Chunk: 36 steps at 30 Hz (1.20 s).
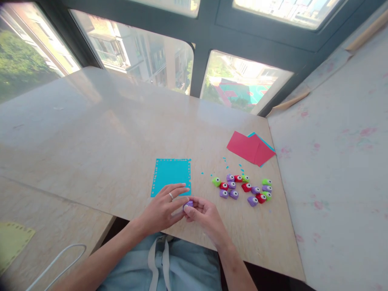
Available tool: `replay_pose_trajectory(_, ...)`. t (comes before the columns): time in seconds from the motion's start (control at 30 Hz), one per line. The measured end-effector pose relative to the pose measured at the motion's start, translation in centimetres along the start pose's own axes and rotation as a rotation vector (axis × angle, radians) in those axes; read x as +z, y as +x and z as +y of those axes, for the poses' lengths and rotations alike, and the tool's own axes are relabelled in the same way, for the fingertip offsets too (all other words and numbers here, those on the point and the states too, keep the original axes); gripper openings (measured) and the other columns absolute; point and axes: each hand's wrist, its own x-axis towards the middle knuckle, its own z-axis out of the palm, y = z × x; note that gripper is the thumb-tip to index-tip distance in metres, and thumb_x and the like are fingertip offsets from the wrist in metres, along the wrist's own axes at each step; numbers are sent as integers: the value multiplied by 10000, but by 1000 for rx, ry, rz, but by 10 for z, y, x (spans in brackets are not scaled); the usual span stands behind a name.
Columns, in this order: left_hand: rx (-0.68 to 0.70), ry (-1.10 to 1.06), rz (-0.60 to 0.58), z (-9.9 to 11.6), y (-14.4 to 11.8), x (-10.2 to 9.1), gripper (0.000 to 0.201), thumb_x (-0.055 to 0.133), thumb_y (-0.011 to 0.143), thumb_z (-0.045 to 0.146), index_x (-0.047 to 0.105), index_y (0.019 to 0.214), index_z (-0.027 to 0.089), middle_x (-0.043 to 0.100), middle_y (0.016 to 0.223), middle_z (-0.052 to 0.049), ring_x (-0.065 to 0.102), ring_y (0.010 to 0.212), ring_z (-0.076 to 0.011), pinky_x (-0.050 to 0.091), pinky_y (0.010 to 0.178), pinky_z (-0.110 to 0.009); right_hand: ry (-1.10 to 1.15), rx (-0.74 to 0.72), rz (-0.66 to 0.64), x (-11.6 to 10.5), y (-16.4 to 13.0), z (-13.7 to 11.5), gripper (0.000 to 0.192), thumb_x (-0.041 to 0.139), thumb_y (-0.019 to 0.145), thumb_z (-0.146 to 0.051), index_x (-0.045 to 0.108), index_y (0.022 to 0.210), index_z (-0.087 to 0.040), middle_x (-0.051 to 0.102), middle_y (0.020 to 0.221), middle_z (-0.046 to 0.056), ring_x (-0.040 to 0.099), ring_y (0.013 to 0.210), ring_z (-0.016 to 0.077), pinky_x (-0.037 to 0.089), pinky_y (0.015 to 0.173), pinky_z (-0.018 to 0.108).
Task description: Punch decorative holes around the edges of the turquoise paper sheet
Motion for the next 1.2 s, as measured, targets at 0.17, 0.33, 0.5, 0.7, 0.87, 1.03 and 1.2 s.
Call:
replay_pose_trajectory(0.17, -89, 48, -25, -16, -7, 6, 393, 598, 886, 452, 609, 1203, 221, 560, 1379, -100, 447, 1363, -262, 491, 1052, -444, 67, 2, 84, -8, 0, 0, 499, 841, 671, -466, 729, 1038, -147, 708, 802, 58, 643, 691, 135, 531, 639, 242)
replay_pose_trajectory(0.33, -178, 161, -97, -32, -9, 13, 452, 595, 887, 433, 571, 1255, 171, 537, 1400, -132, 420, 1381, -316, 468, 1071, -502, 183, 37, 119, -25, 1, -2, 449, 875, 625, -422, 750, 964, -156, 706, 817, 51, 633, 656, 112, 527, 608, 219)
replay_pose_trajectory(0.5, -209, 153, -136, -30, 4, 11, 349, 588, 893, 361, 605, 1187, 175, 588, 1327, -147, 505, 1302, -307, 479, 1031, -491, 255, 66, 155, -32, 4, 1, 387, 869, 641, -383, 751, 928, -151, 704, 809, 50, 619, 635, 111, 527, 586, 218)
replay_pose_trajectory(0.7, -199, 226, -270, -26, 22, 2, 212, 562, 884, 278, 631, 1045, 158, 630, 1219, -163, 569, 1204, -322, 534, 904, -470, 337, 63, 208, -27, 6, 2, 383, 871, 627, -406, 737, 882, -153, 695, 802, 45, 624, 660, 118, 536, 594, 219)
replay_pose_trajectory(0.87, -206, 255, -297, -26, 23, 1, 333, 508, 858, 159, 558, 1187, 169, 638, 1149, -144, 601, 1128, -272, 537, 845, -386, 247, 32, 204, -25, 9, -4, 443, 858, 645, -405, 720, 990, -166, 699, 824, 38, 635, 666, 119, 542, 626, 240)
replay_pose_trajectory(1.03, -241, 273, -291, -36, 19, 1, 516, 418, 840, 46, 462, 1336, 180, 560, 1348, -142, 603, 1153, -257, 530, 837, -379, 229, 4, 197, -26, 13, -7, 465, 853, 653, -414, 714, 1022, -169, 697, 837, 33, 645, 692, 115, 543, 662, 236)
replay_pose_trajectory(1.2, -222, 191, -231, -49, 15, 3, 459, 434, 851, 70, 544, 1278, 200, 573, 1331, -141, 593, 1168, -253, 522, 905, -408, 229, 6, 193, -25, 17, -9, 455, 854, 650, -411, 695, 994, -160, 687, 850, 35, 641, 703, 121, 541, 665, 245)
